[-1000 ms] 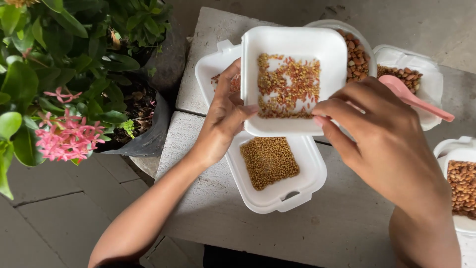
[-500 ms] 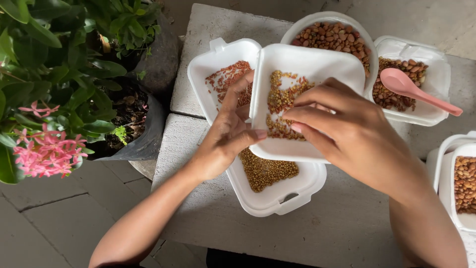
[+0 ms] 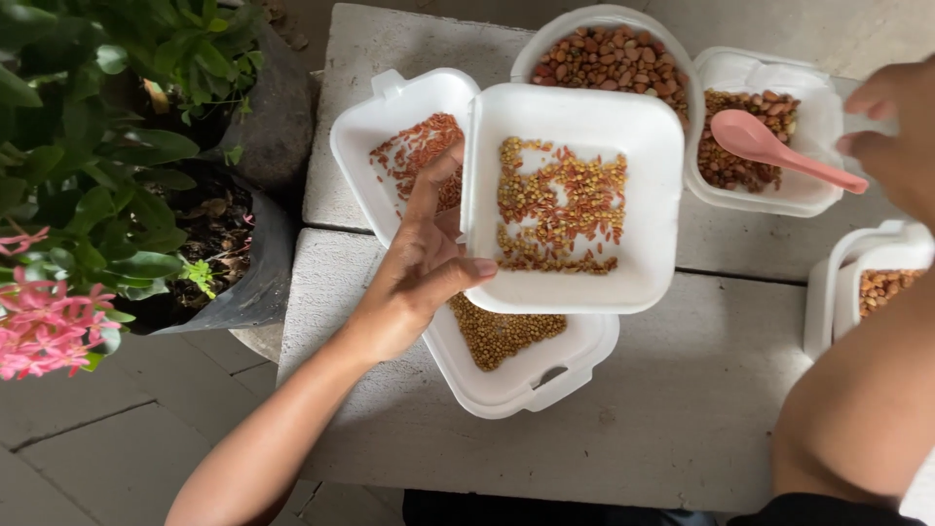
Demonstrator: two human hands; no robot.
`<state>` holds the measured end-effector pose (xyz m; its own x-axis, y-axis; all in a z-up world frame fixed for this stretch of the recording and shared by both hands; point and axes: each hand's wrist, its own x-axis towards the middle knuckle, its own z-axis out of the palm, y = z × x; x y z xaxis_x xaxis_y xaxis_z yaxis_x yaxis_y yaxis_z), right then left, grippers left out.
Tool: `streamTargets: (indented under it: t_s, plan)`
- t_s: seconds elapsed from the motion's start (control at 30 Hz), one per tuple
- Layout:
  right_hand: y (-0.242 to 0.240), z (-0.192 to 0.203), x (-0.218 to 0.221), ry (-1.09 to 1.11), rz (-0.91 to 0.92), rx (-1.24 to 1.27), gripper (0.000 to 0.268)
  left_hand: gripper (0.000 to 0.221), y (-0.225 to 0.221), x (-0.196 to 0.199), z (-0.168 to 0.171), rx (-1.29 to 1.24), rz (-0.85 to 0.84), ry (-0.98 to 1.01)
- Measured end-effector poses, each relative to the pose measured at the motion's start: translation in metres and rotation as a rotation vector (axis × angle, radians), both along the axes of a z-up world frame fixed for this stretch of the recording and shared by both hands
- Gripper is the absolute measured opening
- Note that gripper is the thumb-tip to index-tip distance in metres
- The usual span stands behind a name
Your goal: Sorting various types of seeds and beans into separate plastic containers using hands and a small spoon.
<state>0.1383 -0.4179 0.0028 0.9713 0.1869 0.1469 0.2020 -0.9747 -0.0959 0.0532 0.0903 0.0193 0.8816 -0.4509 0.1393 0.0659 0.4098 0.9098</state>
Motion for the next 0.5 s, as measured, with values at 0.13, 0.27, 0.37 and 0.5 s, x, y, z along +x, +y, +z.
streamTargets:
  t_s: [0.13,0.27,0.37,0.5]
  plan:
    - [0.055,0.016,0.036,0.47,-0.351,-0.542,0.03,0.084,-0.002,-0.001,0.003,-0.057,-0.015,0.057]
    - [0.113,0.042,0.028,0.635,-0.493,-0.688,0.018,0.085,-0.002,-0.002,-0.001,-0.059,-0.023,0.091]
    - [0.11,0.03,0.035,0.643,-0.502,-0.699,0.02,0.086,-0.002,-0.003,-0.005,-0.084,-0.027,0.094]
    - [0.106,0.025,0.041,0.65,-0.52,-0.689,0.019,0.084,-0.001,-0.005,-0.002,-0.125,-0.052,0.088]
